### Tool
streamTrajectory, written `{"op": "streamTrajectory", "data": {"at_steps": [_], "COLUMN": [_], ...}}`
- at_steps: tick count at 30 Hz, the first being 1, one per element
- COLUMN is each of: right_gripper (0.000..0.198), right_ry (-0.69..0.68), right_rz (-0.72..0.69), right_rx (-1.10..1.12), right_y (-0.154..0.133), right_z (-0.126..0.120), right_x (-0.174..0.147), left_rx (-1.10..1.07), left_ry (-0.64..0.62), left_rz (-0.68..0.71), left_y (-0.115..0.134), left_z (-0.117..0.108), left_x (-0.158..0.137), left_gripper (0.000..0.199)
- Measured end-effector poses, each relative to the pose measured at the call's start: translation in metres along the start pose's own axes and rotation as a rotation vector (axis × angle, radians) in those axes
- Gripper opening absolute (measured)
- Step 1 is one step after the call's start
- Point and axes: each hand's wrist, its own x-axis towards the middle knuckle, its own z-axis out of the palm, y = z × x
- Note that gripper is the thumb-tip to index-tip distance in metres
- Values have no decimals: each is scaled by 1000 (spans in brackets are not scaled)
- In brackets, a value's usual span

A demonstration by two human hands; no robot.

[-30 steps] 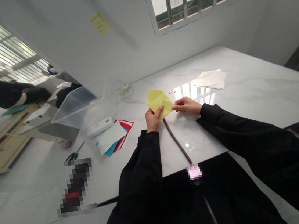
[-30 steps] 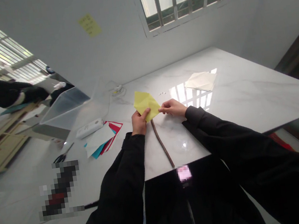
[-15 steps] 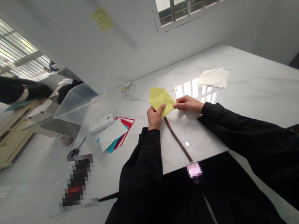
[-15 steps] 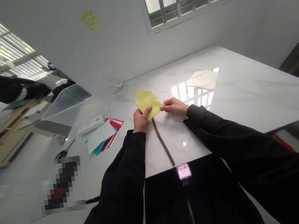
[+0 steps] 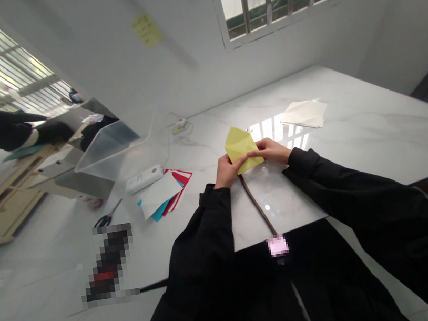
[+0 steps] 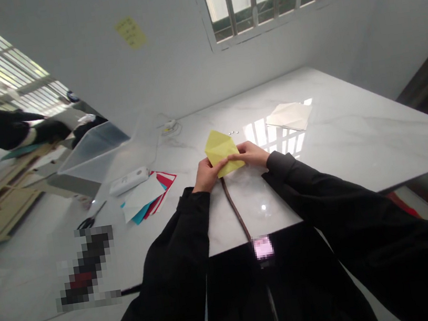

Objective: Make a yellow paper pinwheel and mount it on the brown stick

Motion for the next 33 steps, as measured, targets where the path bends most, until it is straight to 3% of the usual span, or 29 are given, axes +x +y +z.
{"op": "streamTrajectory", "data": {"at_steps": [10,18,23,33], "right_gripper": [40,37,37,42], "right_ry": [-33,-27,-10,8], "right_rz": [26,29,26,1], "right_rx": [40,52,14,-9], "right_y": [18,21,20,15], "right_z": [-6,-5,-6,-4], "right_x": [10,12,11,10], "left_rx": [-63,-13,-14,-70], "left_ry": [71,257,249,184], "left_rz": [52,167,185,115], "left_y": [0,2,3,6], "left_z": [-8,-16,-15,-10], "left_x": [5,11,10,6], "left_gripper": [54,46,35,36]}}
